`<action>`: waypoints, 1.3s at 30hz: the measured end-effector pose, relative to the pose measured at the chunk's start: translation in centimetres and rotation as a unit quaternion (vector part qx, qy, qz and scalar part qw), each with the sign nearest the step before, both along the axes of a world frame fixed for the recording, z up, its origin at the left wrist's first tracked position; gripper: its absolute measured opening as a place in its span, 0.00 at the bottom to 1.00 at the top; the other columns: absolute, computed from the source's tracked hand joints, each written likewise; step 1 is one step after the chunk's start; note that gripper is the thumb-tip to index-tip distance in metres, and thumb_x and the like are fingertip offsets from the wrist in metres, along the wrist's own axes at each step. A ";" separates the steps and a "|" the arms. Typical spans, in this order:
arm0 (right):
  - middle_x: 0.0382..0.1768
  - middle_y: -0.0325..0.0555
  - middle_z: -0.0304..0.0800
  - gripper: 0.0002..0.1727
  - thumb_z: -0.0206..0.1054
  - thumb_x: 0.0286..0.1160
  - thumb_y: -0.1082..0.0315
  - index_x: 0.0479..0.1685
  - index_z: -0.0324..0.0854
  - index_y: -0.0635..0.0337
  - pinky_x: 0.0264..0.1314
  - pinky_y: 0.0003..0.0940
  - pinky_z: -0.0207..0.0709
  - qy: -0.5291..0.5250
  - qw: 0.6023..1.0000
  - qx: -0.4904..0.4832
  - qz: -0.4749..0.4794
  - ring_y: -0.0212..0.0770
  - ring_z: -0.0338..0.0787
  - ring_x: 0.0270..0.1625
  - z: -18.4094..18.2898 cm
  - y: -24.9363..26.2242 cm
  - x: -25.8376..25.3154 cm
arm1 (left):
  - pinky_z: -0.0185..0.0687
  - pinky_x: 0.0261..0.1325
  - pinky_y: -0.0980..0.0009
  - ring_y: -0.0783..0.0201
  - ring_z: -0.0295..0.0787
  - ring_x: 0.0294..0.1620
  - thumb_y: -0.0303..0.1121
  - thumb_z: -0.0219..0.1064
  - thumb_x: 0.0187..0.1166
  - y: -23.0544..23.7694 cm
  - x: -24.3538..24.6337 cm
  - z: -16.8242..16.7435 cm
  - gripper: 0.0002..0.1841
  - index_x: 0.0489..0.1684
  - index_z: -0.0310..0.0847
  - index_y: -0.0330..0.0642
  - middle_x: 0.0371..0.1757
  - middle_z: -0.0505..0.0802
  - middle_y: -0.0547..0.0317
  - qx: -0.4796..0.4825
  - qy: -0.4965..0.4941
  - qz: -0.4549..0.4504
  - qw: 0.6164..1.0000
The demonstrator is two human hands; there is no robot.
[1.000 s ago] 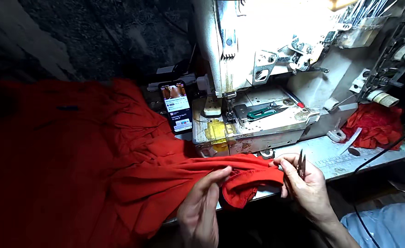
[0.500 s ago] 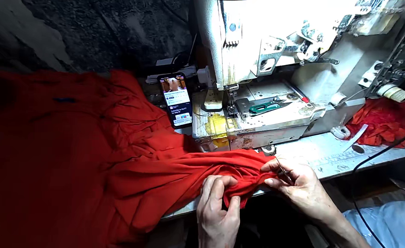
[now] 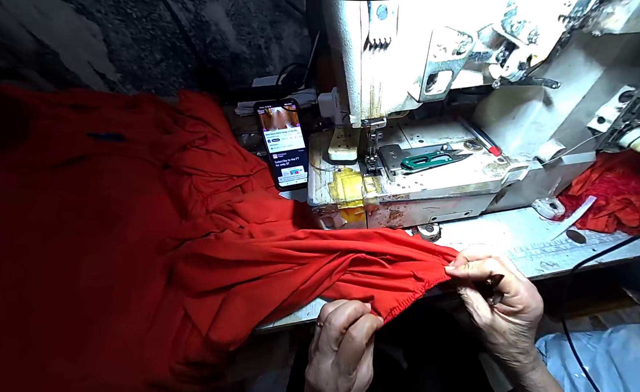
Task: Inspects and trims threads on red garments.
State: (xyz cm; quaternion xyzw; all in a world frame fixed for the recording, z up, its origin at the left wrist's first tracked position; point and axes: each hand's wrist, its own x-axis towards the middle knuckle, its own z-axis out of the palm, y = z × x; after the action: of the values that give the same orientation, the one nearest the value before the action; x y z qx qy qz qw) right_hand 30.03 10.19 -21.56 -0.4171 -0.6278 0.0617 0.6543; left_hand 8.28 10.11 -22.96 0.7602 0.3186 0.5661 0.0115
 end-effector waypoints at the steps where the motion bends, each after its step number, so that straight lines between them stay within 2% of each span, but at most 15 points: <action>1: 0.42 0.33 0.88 0.03 0.72 0.70 0.71 0.37 0.87 0.51 0.39 0.13 0.83 0.003 1.000 -0.002 0.000 0.22 0.87 0.39 -0.1 0.0 0.0 | 0.73 0.69 0.83 0.73 0.81 0.57 0.29 0.64 0.83 -0.1 -0.1 0.1 0.02 0.41 0.79 0.48 0.48 0.84 0.63 -0.007 0.010 -0.005 1.000; 4: 0.43 0.34 0.89 0.03 0.72 0.70 0.71 0.37 0.88 0.52 0.37 0.14 0.84 0.016 1.000 -0.015 0.012 0.23 0.88 0.38 -0.1 0.1 0.0 | 0.74 0.63 0.80 0.69 0.84 0.53 0.29 0.67 0.81 0.0 -0.2 0.8 0.06 0.50 0.88 0.44 0.47 0.93 0.60 -0.041 0.028 -0.033 0.998; 7: 0.48 0.36 0.92 0.03 0.72 0.69 0.73 0.36 0.88 0.54 0.40 0.16 0.86 0.021 0.999 -0.029 0.041 0.25 0.91 0.41 0.2 0.2 -0.1 | 0.75 0.60 0.80 0.71 0.84 0.50 0.36 0.74 0.77 0.7 -0.7 1.4 0.11 0.52 0.91 0.44 0.43 0.92 0.61 -0.085 0.025 -0.085 0.992; 10: 0.46 0.37 0.95 0.03 0.71 0.70 0.74 0.37 0.87 0.55 0.45 0.18 0.87 0.023 0.997 -0.030 0.065 0.27 0.93 0.45 0.4 0.4 0.0 | 0.72 0.59 0.81 0.74 0.81 0.50 0.41 0.76 0.76 1.2 -1.0 2.2 0.11 0.49 0.93 0.48 0.40 0.90 0.65 -0.102 0.011 -0.100 0.990; 13: 0.42 0.36 0.94 0.03 0.72 0.70 0.73 0.38 0.88 0.56 0.46 0.18 0.87 0.015 0.997 -0.037 0.071 0.26 0.92 0.44 0.5 0.6 0.1 | 0.71 0.61 0.80 0.73 0.80 0.53 0.35 0.72 0.77 1.7 -0.9 3.1 0.05 0.41 0.94 0.50 0.38 0.88 0.65 -0.083 -0.004 -0.077 0.994; 15: 0.41 0.36 0.94 0.03 0.72 0.74 0.70 0.41 0.90 0.58 0.44 0.16 0.86 -0.004 0.995 -0.056 0.083 0.23 0.90 0.41 0.7 0.5 0.3 | 0.78 0.66 0.79 0.74 0.84 0.59 0.33 0.69 0.77 2.1 -0.6 4.2 0.04 0.38 0.90 0.47 0.44 0.91 0.64 -0.097 -0.015 -0.073 0.993; 16: 0.40 0.35 0.93 0.05 0.71 0.76 0.68 0.42 0.90 0.59 0.42 0.14 0.84 -0.014 0.993 -0.075 0.089 0.22 0.88 0.38 1.0 0.5 0.5 | 0.83 0.62 0.79 0.74 0.88 0.56 0.31 0.68 0.77 2.5 -0.4 4.7 0.04 0.38 0.90 0.44 0.45 0.93 0.64 -0.121 -0.031 -0.088 0.988; 18: 0.36 0.33 0.90 0.06 0.70 0.77 0.66 0.41 0.91 0.57 0.37 0.12 0.80 -0.013 0.989 -0.117 0.090 0.19 0.85 0.34 1.4 0.7 0.5 | 0.89 0.50 0.78 0.74 0.92 0.46 0.27 0.67 0.76 3.4 -0.1 5.1 0.05 0.41 0.89 0.42 0.42 0.95 0.65 -0.234 -0.080 -0.146 0.958; 22: 0.30 0.31 0.87 0.06 0.67 0.76 0.69 0.36 0.89 0.55 0.29 0.13 0.76 0.022 0.983 -0.162 0.090 0.20 0.81 0.27 1.5 1.4 0.6 | 0.87 0.51 0.74 0.68 0.91 0.47 0.29 0.69 0.73 4.8 0.2 5.7 0.09 0.45 0.93 0.42 0.43 0.95 0.59 -0.451 -0.136 -0.222 0.853; 26: 0.24 0.30 0.84 0.06 0.65 0.76 0.70 0.33 0.87 0.53 0.23 0.15 0.72 0.055 0.967 -0.218 0.119 0.21 0.78 0.21 1.7 1.7 0.4 | 0.86 0.46 0.77 0.69 0.90 0.42 0.33 0.75 0.71 5.2 1.2 5.4 0.05 0.37 0.96 0.44 0.38 0.93 0.62 -0.448 -0.121 -0.221 0.858; 29: 0.20 0.30 0.82 0.07 0.66 0.75 0.68 0.29 0.86 0.52 0.23 0.18 0.70 0.036 0.955 -0.285 0.070 0.23 0.78 0.21 1.8 2.2 0.3 | 0.86 0.46 0.75 0.69 0.90 0.42 0.31 0.73 0.72 6.1 1.4 4.6 0.05 0.35 0.95 0.43 0.38 0.93 0.60 -0.466 -0.134 -0.229 0.844; 31: 0.27 0.30 0.85 0.01 0.72 0.65 0.69 0.33 0.89 0.51 0.29 0.21 0.77 -0.026 0.961 -0.273 -0.017 0.24 0.82 0.27 1.9 2.1 -0.2 | 0.85 0.42 0.76 0.70 0.89 0.36 0.28 0.70 0.73 6.4 1.3 5.0 0.05 0.34 0.94 0.41 0.34 0.94 0.59 -0.511 -0.136 -0.232 0.817; 33: 0.39 0.35 0.88 0.14 0.76 0.57 0.67 0.45 0.92 0.53 0.36 0.29 0.83 -0.084 0.965 -0.226 -0.101 0.29 0.87 0.36 2.0 1.5 -0.6 | 0.85 0.38 0.76 0.70 0.89 0.33 0.27 0.70 0.73 6.5 1.2 5.3 0.05 0.33 0.94 0.41 0.30 0.94 0.58 -0.541 -0.143 -0.237 0.794; 36: 0.39 0.27 0.89 0.16 0.72 0.67 0.53 0.50 0.90 0.50 0.33 0.21 0.80 -0.076 0.968 -0.182 -0.156 0.20 0.84 0.33 2.8 0.0 -1.1 | 0.86 0.39 0.75 0.69 0.90 0.34 0.27 0.69 0.74 6.8 0.8 5.3 0.06 0.36 0.95 0.39 0.32 0.94 0.56 -0.553 -0.159 -0.255 0.777; 39: 0.31 0.25 0.89 0.17 0.64 0.80 0.50 0.48 0.89 0.52 0.31 0.16 0.78 -0.045 0.978 -0.188 -0.082 0.16 0.83 0.30 2.7 -1.5 -1.6 | 0.86 0.39 0.75 0.69 0.90 0.34 0.28 0.69 0.75 7.0 0.8 5.1 0.07 0.36 0.94 0.40 0.32 0.94 0.56 -0.551 -0.151 -0.267 0.777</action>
State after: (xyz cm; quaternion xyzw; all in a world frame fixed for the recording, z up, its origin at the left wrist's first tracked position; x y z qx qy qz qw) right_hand 28.42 8.70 -18.89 -0.5849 -0.5973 0.1060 0.5384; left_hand 9.05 17.09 -17.84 0.5835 0.3547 0.3758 0.6265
